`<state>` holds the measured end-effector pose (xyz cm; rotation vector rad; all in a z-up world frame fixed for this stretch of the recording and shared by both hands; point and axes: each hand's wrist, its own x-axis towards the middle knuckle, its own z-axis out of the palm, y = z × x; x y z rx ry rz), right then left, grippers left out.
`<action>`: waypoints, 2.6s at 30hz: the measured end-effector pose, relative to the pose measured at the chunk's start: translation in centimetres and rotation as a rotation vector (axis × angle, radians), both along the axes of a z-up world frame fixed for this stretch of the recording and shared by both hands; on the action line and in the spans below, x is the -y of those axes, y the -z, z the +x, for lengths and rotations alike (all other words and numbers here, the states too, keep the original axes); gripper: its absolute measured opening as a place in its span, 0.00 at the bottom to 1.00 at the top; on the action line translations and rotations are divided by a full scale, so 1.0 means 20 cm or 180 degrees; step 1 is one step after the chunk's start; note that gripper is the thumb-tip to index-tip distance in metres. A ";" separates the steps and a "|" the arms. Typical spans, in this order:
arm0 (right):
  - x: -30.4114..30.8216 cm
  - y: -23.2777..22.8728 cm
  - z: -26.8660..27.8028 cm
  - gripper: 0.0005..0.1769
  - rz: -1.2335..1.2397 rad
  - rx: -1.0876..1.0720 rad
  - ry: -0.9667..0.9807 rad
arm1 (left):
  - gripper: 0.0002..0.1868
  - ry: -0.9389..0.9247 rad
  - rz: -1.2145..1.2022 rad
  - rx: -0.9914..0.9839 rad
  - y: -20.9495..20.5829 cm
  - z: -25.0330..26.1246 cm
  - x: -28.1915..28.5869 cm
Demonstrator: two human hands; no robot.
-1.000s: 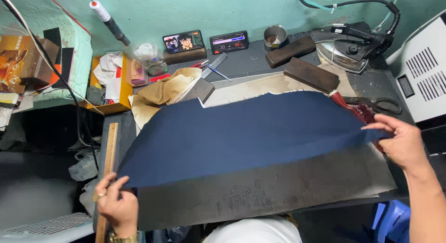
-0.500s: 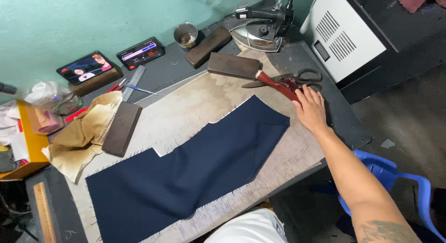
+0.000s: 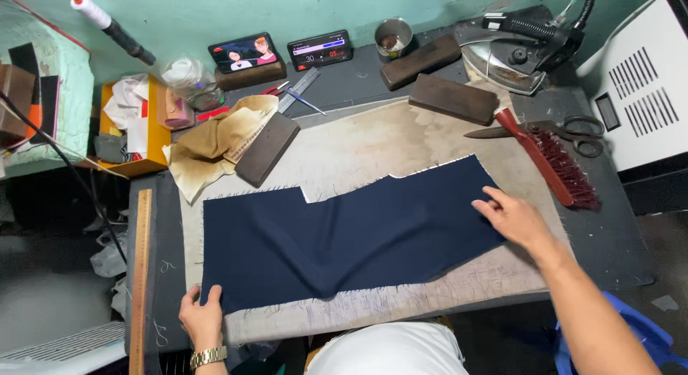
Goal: The person cuts along a marked line on a piece of dark blue fabric using a large pair of shears, then uses a steam iron to press the fabric piece on a workbench.
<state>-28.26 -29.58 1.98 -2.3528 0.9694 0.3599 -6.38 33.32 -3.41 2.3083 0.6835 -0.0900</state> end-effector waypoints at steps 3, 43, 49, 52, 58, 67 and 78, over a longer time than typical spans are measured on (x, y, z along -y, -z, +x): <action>0.03 -0.20 -0.06 0.43 -0.0299 -0.1040 -0.0082 | 0.28 0.0082 0.0222 -0.0284 0.04 0.01 -0.06; -0.75 0.36 -0.08 0.24 -0.1609 0.1342 -0.0369 | 0.32 0.2659 0.1162 0.2027 0.13 -0.02 0.16; -0.63 0.40 -0.22 0.23 -0.1547 0.1224 -0.0011 | 0.30 0.2756 0.1466 0.2020 0.32 0.01 0.07; -0.55 0.39 -0.35 0.25 -0.1561 0.1203 -0.0100 | 0.31 0.2772 0.1399 0.2000 0.40 0.03 0.02; -0.32 0.37 -0.65 0.26 -0.1406 0.0733 0.1292 | 0.31 0.2636 0.0865 0.2387 0.55 0.10 0.01; -0.46 0.32 -0.44 0.14 -0.1920 0.1906 -0.0009 | 0.17 0.2350 0.1661 0.2547 0.20 -0.05 0.21; -0.42 0.35 -0.76 0.19 -0.1900 0.1288 0.0360 | 0.17 0.2820 0.1503 0.1941 0.14 -0.23 0.46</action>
